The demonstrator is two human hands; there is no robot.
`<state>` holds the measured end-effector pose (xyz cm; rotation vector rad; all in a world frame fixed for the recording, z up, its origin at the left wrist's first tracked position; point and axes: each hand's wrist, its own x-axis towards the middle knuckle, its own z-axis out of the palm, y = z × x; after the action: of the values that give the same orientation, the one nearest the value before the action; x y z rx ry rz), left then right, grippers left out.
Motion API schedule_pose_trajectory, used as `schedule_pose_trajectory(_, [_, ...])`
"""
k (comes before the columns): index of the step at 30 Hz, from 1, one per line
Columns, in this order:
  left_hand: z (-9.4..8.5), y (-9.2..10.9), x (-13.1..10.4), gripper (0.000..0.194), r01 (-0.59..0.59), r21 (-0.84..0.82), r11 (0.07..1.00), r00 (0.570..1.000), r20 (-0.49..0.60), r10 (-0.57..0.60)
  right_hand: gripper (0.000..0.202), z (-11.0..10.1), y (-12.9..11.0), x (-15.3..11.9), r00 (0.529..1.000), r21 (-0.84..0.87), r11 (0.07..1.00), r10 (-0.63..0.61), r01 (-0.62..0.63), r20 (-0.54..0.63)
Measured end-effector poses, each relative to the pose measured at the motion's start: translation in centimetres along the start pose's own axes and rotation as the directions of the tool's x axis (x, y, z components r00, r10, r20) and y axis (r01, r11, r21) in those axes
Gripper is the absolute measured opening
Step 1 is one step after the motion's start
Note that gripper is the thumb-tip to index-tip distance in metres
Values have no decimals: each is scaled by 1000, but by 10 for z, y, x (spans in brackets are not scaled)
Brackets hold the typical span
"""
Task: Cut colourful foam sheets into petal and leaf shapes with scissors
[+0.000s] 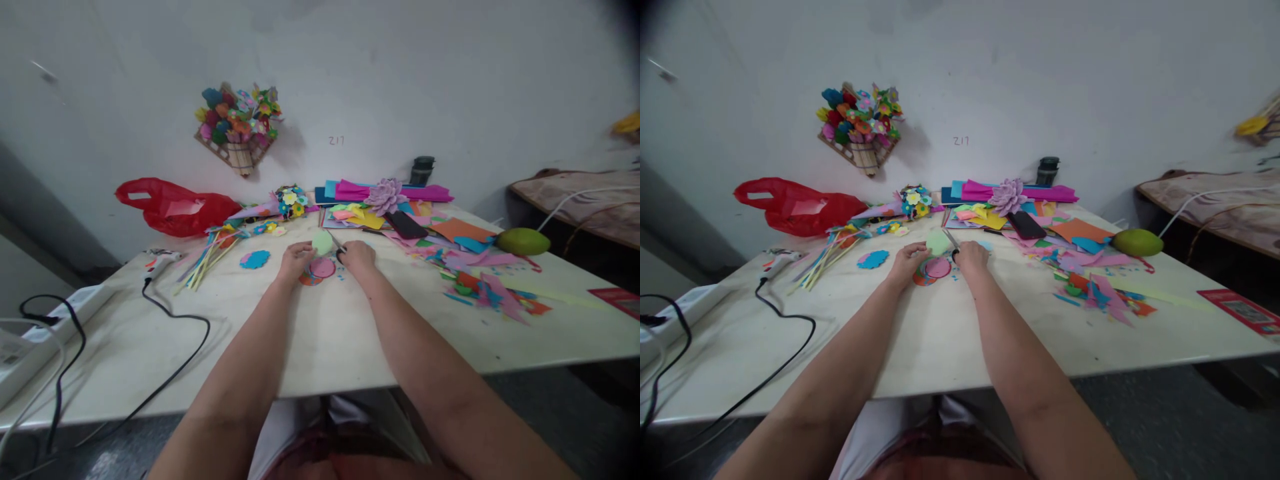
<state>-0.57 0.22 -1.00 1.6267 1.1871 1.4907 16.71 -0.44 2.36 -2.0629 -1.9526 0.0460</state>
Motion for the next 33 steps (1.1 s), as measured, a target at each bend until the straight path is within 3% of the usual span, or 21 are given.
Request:
schedule_pose_trajectory(5, [-1,6,-3,31,111,-154,982,993,60,-103,31,3,-1,1,999,-5,999,-47,47,-3])
schedule_pose_trajectory(10, [-1,11,-5,31,154,-173,973,983,127,-133,31,1,2,1,995,76,995,-76,72,58])
schedule_pose_trajectory(15, [-1,9,-4,29,185,-176,967,976,150,-159,28,-1,6,4,998,223,975,4,10,-63])
schedule_pose_trajectory(18, [0,12,-5,30,201,-208,957,972,167,-168,36,3,7,8,999,500,866,32,-8,-38])
schedule_pose_trajectory(21, [0,17,-7,31,225,-215,950,965,183,-187,29,10,8,13,996,807,590,-62,-10,57])
schedule_pose_trajectory(25, [1,20,-7,33,225,-217,950,965,187,-185,18,17,8,14,995,920,391,-103,25,17])
schedule_pose_trajectory(29, [1,18,-6,34,204,-187,961,968,184,-169,20,18,5,11,989,930,367,-143,26,28])
schedule_pose_trajectory(33, [1,15,-3,35,172,-144,974,980,124,-155,20,17,2,10,984,883,466,-176,54,32])
